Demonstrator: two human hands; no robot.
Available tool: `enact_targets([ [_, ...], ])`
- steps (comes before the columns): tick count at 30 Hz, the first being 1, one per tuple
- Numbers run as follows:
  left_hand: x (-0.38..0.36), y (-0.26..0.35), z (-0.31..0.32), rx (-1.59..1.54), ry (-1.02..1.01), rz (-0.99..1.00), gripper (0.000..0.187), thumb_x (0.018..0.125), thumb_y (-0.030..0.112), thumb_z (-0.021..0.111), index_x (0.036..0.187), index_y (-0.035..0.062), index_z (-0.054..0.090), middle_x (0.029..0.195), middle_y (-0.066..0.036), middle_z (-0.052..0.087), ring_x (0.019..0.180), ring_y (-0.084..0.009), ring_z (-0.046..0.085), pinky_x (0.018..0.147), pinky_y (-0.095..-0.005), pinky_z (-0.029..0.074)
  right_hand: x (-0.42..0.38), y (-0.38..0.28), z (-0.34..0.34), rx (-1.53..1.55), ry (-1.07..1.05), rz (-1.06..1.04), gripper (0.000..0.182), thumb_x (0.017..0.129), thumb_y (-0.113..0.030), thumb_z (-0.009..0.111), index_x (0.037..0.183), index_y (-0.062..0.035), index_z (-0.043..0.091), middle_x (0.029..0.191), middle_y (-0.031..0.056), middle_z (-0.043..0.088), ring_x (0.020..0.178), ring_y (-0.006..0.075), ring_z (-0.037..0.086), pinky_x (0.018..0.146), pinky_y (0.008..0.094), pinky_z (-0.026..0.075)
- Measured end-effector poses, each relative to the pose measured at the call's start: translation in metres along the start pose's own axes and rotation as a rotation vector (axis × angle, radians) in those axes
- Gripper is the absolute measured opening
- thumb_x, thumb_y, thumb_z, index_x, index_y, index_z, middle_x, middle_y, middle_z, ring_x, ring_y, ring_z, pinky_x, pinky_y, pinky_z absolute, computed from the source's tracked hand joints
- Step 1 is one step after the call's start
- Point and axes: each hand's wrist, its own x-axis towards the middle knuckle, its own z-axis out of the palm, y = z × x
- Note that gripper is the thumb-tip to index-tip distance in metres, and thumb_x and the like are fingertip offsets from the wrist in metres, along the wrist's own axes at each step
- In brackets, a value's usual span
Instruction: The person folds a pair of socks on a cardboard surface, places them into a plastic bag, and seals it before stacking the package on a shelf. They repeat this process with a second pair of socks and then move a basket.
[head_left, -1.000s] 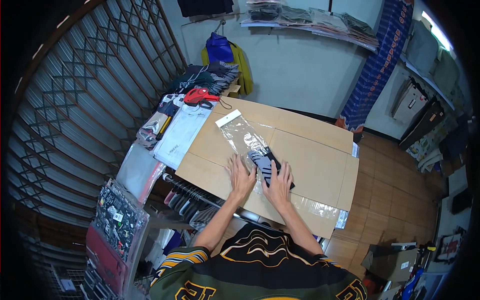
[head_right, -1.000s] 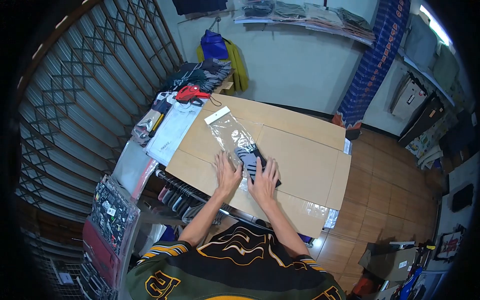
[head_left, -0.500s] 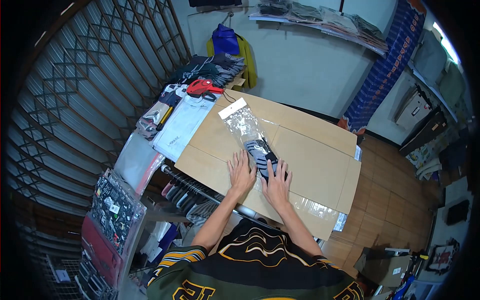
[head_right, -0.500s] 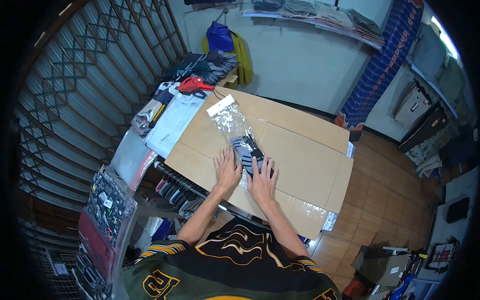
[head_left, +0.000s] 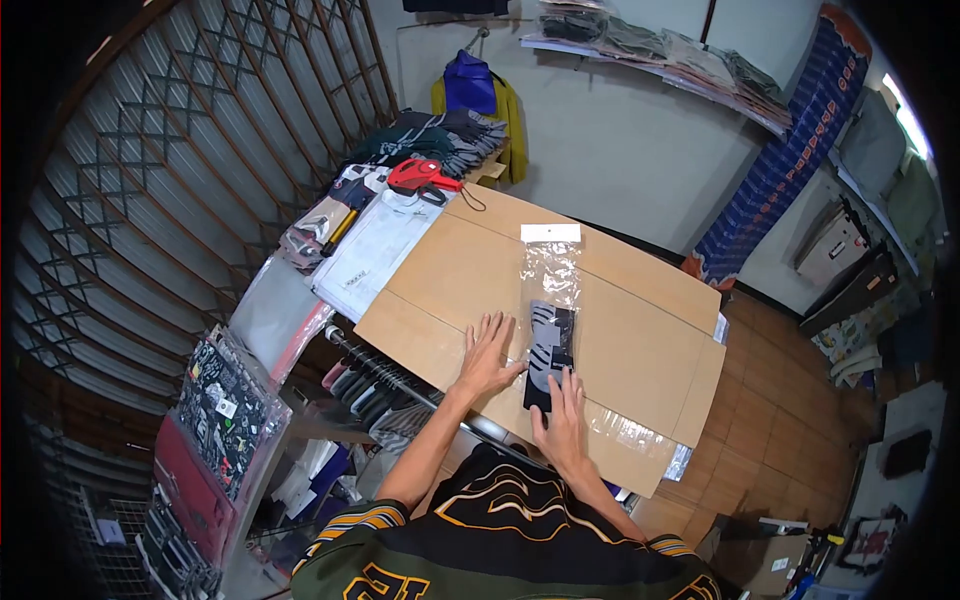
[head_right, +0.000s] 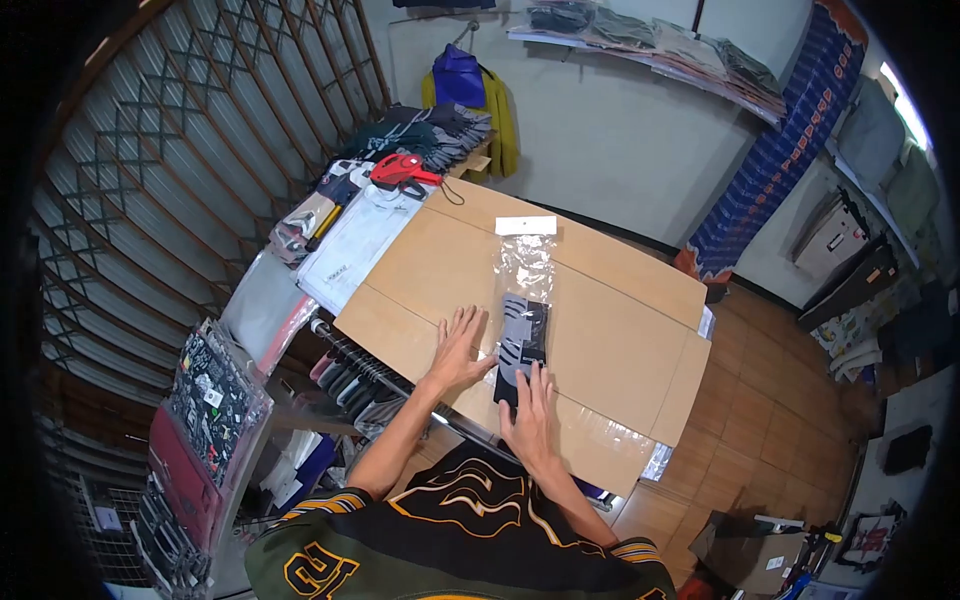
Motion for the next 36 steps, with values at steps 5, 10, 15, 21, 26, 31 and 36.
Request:
enact_targets([
  [5, -0.001, 0.002, 0.002, 0.029, -0.014, 0.025, 0.095, 0.086, 0.046, 0.081, 0.166, 0.0132, 0.040, 0.171, -0.020, 0.037, 0.161, -0.0437, 0.026, 0.127, -0.0704, 0.013, -0.007, -0.002, 0.011, -0.136, -0.094, -0.006, 0.077, 0.094, -0.014, 0.072, 0.159, 0.0096, 0.038, 0.165, 0.0386, 0.034, 0.153, 0.0565, 0.033, 0.126, 0.0622, 0.030],
  [10, 0.001, -0.003, 0.004, 0.008, -0.020, 0.022, 0.090, 0.087, 0.040, 0.078, 0.165, 0.0128, 0.041, 0.171, -0.015, 0.039, 0.161, -0.0433, 0.026, 0.127, -0.0711, 0.012, 0.021, 0.009, 0.025, -0.173, -0.119, -0.028, 0.072, 0.095, -0.008, 0.063, 0.159, 0.0105, 0.036, 0.165, 0.0399, 0.032, 0.154, 0.0575, 0.032, 0.126, 0.0610, 0.029],
  [15, 0.003, -0.005, 0.004, -0.032, -0.025, 0.010, 0.090, 0.087, 0.039, 0.077, 0.165, 0.0124, 0.041, 0.171, -0.015, 0.039, 0.161, -0.0434, 0.026, 0.127, -0.0710, 0.011, 0.061, 0.024, 0.033, -0.212, -0.111, -0.088, 0.069, 0.094, -0.003, 0.058, 0.157, 0.0125, 0.037, 0.165, 0.0407, 0.032, 0.153, 0.0571, 0.034, 0.126, 0.0610, 0.030],
  [21, -0.001, -0.009, 0.005, -0.062, -0.013, 0.012, 0.091, 0.086, 0.035, 0.074, 0.166, 0.0108, 0.039, 0.171, -0.016, 0.039, 0.162, -0.0423, 0.024, 0.129, -0.0680, 0.011, 0.052, 0.005, 0.036, -0.161, -0.141, -0.022, 0.072, 0.089, 0.000, 0.060, 0.156, 0.0138, 0.039, 0.164, 0.0384, 0.036, 0.152, 0.0553, 0.036, 0.126, 0.0607, 0.031],
  [26, -0.001, -0.011, 0.003, -0.116, -0.050, 0.019, 0.094, 0.084, 0.035, 0.075, 0.167, 0.0117, 0.038, 0.172, -0.016, 0.037, 0.163, -0.0434, 0.022, 0.130, -0.0676, 0.010, 0.034, 0.004, 0.045, -0.201, -0.163, -0.081, 0.073, 0.088, -0.001, 0.061, 0.156, 0.0133, 0.039, 0.163, 0.0373, 0.038, 0.152, 0.0527, 0.038, 0.125, 0.0598, 0.032],
  [31, -0.001, -0.012, 0.003, -0.128, -0.061, 0.014, 0.097, 0.083, 0.035, 0.078, 0.166, 0.0096, 0.038, 0.172, -0.018, 0.036, 0.163, -0.0437, 0.021, 0.130, -0.0677, 0.010, 0.061, 0.019, 0.057, -0.267, -0.158, -0.095, 0.071, 0.089, -0.007, 0.065, 0.155, 0.0121, 0.044, 0.164, 0.0360, 0.038, 0.154, 0.0506, 0.037, 0.126, 0.0596, 0.032],
  [36, 0.001, -0.013, 0.002, -0.142, -0.053, 0.012, 0.096, 0.082, 0.031, 0.082, 0.165, 0.0077, 0.039, 0.169, -0.019, 0.040, 0.162, -0.0436, 0.024, 0.130, -0.0667, 0.011, 0.094, 0.028, 0.067, -0.256, -0.179, -0.066, 0.073, 0.092, -0.013, 0.067, 0.157, 0.0104, 0.042, 0.166, 0.0351, 0.036, 0.154, 0.0505, 0.036, 0.126, 0.0609, 0.030],
])
